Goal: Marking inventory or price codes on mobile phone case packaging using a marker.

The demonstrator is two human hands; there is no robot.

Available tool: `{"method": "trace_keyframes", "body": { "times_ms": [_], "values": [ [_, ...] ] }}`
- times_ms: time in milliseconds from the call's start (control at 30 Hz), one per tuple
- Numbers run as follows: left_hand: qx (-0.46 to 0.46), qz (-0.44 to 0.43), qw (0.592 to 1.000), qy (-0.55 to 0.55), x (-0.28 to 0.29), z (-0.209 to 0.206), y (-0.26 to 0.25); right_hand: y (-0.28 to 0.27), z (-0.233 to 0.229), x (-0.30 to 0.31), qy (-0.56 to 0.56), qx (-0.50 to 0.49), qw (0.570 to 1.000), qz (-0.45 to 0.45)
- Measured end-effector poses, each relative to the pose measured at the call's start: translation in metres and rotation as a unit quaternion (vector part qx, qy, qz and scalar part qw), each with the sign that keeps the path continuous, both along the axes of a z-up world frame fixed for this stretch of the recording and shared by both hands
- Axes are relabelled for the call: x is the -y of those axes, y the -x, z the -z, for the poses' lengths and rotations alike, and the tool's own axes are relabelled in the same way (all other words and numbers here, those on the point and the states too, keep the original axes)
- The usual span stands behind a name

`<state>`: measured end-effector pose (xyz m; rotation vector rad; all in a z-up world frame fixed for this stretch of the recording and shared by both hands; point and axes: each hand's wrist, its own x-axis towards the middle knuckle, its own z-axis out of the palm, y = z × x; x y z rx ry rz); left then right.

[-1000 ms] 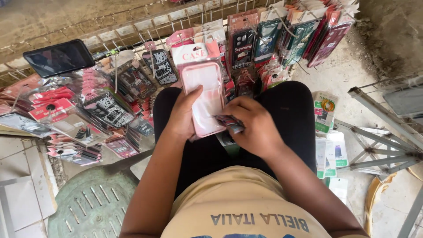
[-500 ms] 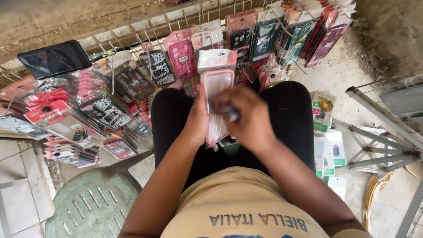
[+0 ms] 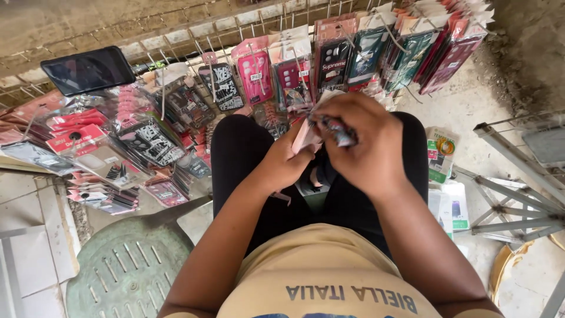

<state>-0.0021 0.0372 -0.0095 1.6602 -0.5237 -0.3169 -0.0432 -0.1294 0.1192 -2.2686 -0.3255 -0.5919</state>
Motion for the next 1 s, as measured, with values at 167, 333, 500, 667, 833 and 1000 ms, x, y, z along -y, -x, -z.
{"method": "trace_keyframes", "body": {
  "times_ms": [167, 333, 500, 667, 833, 1000],
  "values": [
    [0.045, -0.025, 0.997, -0.049, -0.017, -0.020, 0.008, -0.026, 0.044, 0.038, 0.039, 0.007, 0.999, 0.013],
    [0.080, -0.073, 0.993, -0.040, -0.015, -0.011, 0.006, -0.017, 0.079, 0.037, -0.268, -0.125, 0.955, 0.011],
    [0.020, -0.146, 0.988, 0.055, 0.002, -0.002, 0.001, -0.007, 0.110, 0.015, -0.360, -0.157, 0.920, 0.000],
    [-0.113, -0.243, 0.948, 0.172, 0.002, 0.000, -0.011, 0.008, 0.140, 0.010, -0.326, -0.219, 0.920, -0.003],
    [-0.392, -0.201, 0.814, 0.378, -0.005, 0.013, -0.011, 0.004, 0.109, 0.008, -0.238, -0.200, 0.950, -0.013],
    [-0.378, -0.129, 0.903, 0.160, 0.001, 0.026, -0.008, -0.017, 0.042, 0.015, -0.123, -0.047, 0.991, -0.016]
  ]
}}
